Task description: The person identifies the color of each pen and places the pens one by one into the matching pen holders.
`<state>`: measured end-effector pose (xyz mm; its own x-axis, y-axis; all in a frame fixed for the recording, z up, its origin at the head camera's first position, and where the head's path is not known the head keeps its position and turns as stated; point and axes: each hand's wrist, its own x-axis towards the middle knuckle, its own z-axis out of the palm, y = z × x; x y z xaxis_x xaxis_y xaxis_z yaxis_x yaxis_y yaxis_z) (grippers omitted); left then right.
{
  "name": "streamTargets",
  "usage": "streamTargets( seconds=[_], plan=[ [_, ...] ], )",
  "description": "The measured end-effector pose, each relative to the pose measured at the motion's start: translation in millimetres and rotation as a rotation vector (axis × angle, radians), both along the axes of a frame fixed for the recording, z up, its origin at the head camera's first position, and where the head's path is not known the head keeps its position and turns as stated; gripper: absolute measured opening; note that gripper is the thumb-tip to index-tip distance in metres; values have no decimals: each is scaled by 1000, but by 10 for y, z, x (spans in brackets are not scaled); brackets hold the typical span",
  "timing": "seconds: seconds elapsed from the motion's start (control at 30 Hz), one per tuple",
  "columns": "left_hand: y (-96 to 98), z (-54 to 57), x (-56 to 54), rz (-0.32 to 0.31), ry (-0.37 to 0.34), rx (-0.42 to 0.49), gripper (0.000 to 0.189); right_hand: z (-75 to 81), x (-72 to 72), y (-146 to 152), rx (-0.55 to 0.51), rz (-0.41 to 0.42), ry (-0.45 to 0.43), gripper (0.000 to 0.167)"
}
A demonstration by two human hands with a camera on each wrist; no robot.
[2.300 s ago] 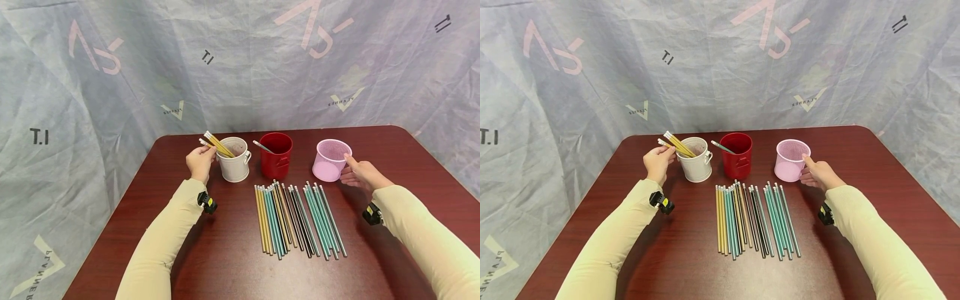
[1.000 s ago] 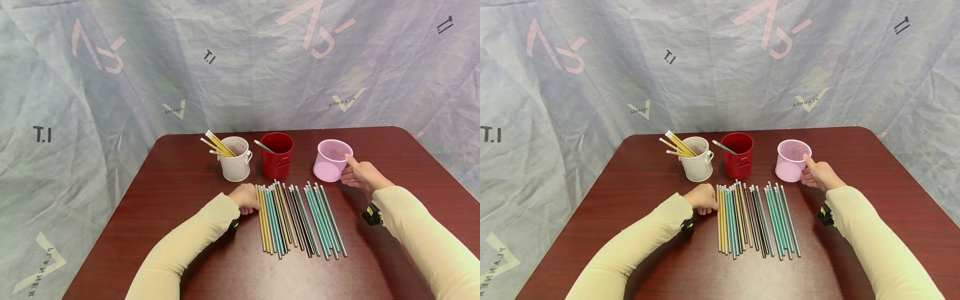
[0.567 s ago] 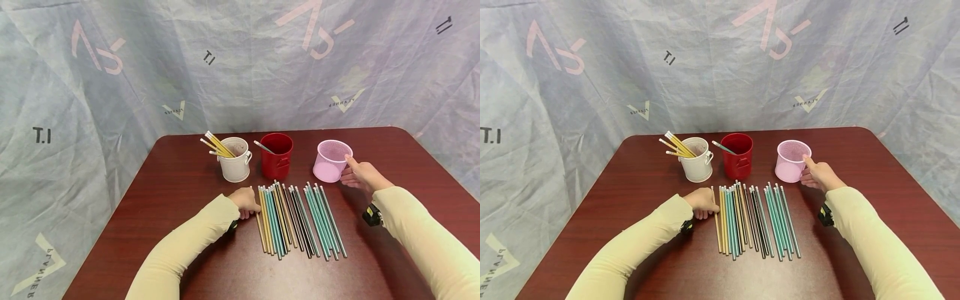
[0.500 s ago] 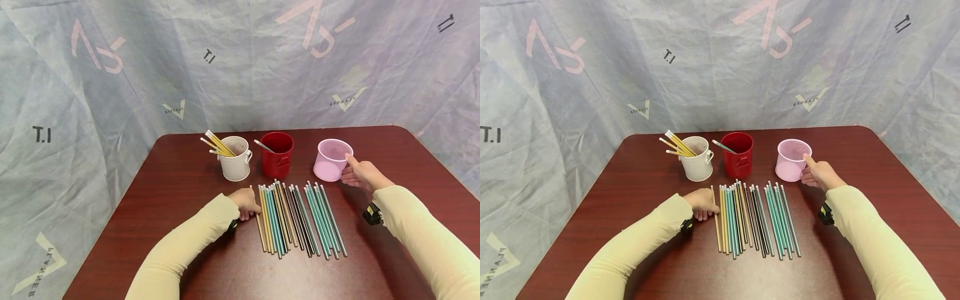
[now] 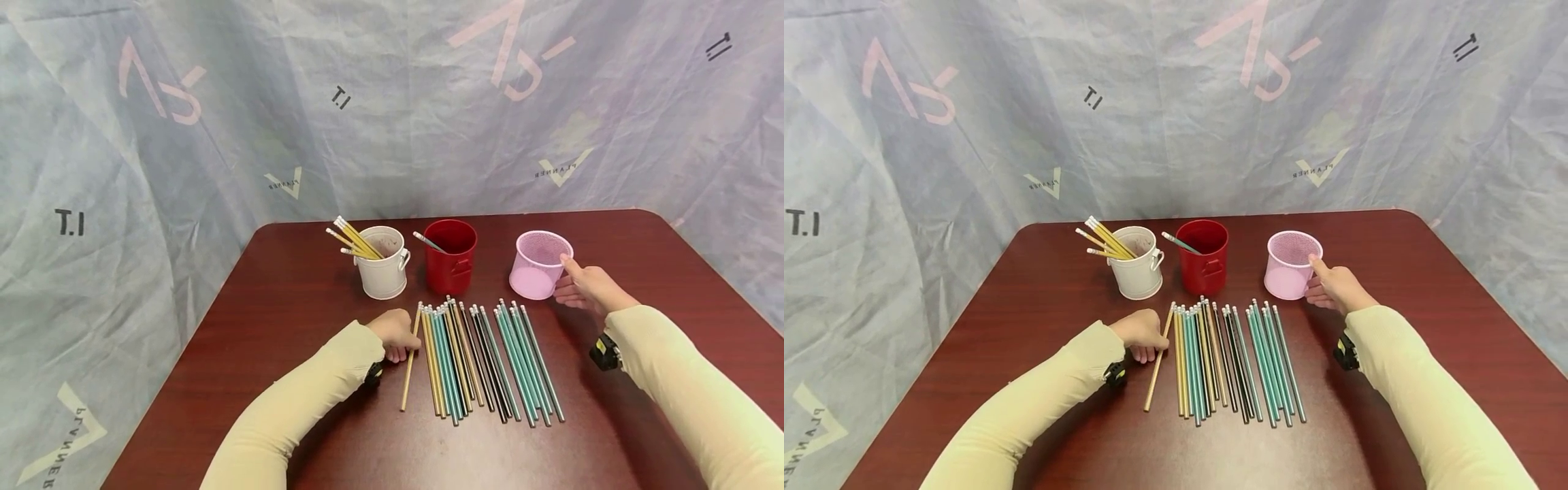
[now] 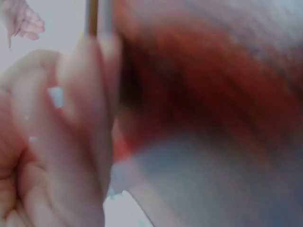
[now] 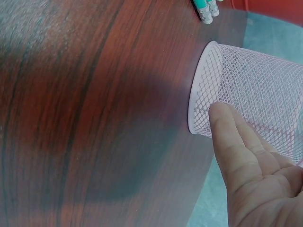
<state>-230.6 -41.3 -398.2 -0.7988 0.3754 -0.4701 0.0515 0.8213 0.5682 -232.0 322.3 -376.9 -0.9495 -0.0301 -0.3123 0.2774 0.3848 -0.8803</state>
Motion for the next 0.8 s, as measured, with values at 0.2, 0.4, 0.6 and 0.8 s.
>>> streamTargets(
  seconds=[0.2, 0.4, 0.6, 0.8],
  plan=[
    [-93, 53, -66, 152, 7, 310, 14, 8, -22, 7, -2, 9, 6, 83],
    [-162, 209, -112, 304, 70, 743, 22, 1, -27, 20, 0, 23, 11, 82],
    [-239, 340, -138, 577, 403, 1172, 26, 6, -29, 24, 8, 35, 20, 84],
    [-317, 551, -142, 661, 558, 1391, 18, -15, -24, 26, 0, 33, 24, 83]
  ],
)
